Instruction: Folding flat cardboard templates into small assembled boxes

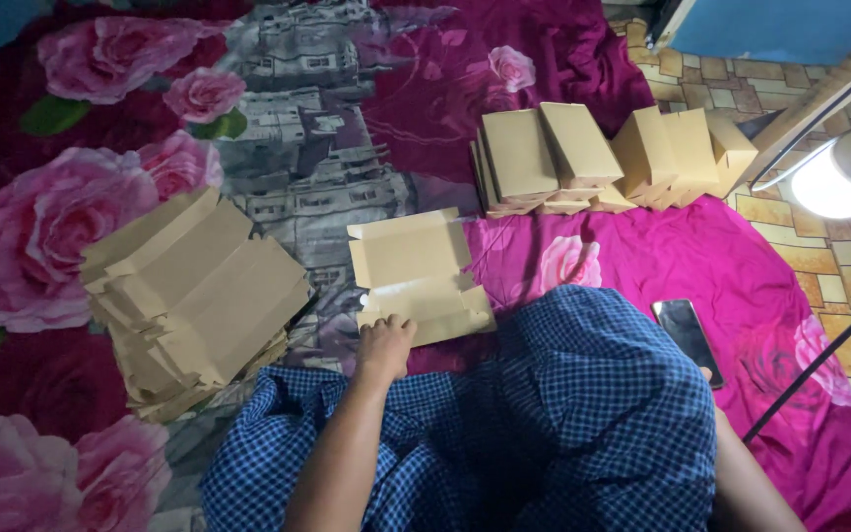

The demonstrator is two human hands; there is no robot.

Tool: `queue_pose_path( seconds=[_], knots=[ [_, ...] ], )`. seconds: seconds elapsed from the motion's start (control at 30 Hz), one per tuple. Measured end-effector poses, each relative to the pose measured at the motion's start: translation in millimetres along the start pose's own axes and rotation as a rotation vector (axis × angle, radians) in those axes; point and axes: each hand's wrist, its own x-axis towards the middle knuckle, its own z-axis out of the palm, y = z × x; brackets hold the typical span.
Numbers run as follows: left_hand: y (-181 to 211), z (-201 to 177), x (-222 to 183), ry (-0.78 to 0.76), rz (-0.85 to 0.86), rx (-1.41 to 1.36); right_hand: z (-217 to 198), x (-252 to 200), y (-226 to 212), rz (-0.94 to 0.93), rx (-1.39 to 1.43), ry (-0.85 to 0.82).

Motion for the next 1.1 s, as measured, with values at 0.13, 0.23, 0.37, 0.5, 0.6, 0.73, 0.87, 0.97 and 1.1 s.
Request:
queue_pose_path(
  seconds=[0.13,0.23,0.37,0.5,0.6,0.73,0.87,0.97,1.1],
  knots=[
    [2,-11,-4,-0.023,0.004,0.009,-11,-14,-4,-0.044,0.089,0.061],
    [2,-20,-6,-0.069,-0.005,-0.02,-13,-23,-9,-0.082,0.154,0.092],
    [0,-23,-5,-0.151,-0.056,-0.037,-20,-40,-14,-0.123,0.242,0.137],
    [0,-33,-8,-0.174,-0.058,-0.052,-37,-61,-23,-0.163,0.32,0.189],
    [-1,-38,-10,-0.189,-0.054,-0.073,-93,-108,-128,0.178,0.948,0.054],
    [-2,-28,-5,-0.181,-0.062,-0.065,-101,-114,-147,0.173,0.971,0.029],
    [-3,-30,-8,-0.166,-0.084,-0.084,-102,-124,-157,0.115,1.058,0.005],
    [-2,-38,-9,-0.213,-0.082,-0.096,-97,-125,-137,0.102,1.116,-0.07],
    [-2,-31,-6,-0.176,-0.075,-0.07,-93,-125,-111,0.046,1.198,-0.157]
  ],
)
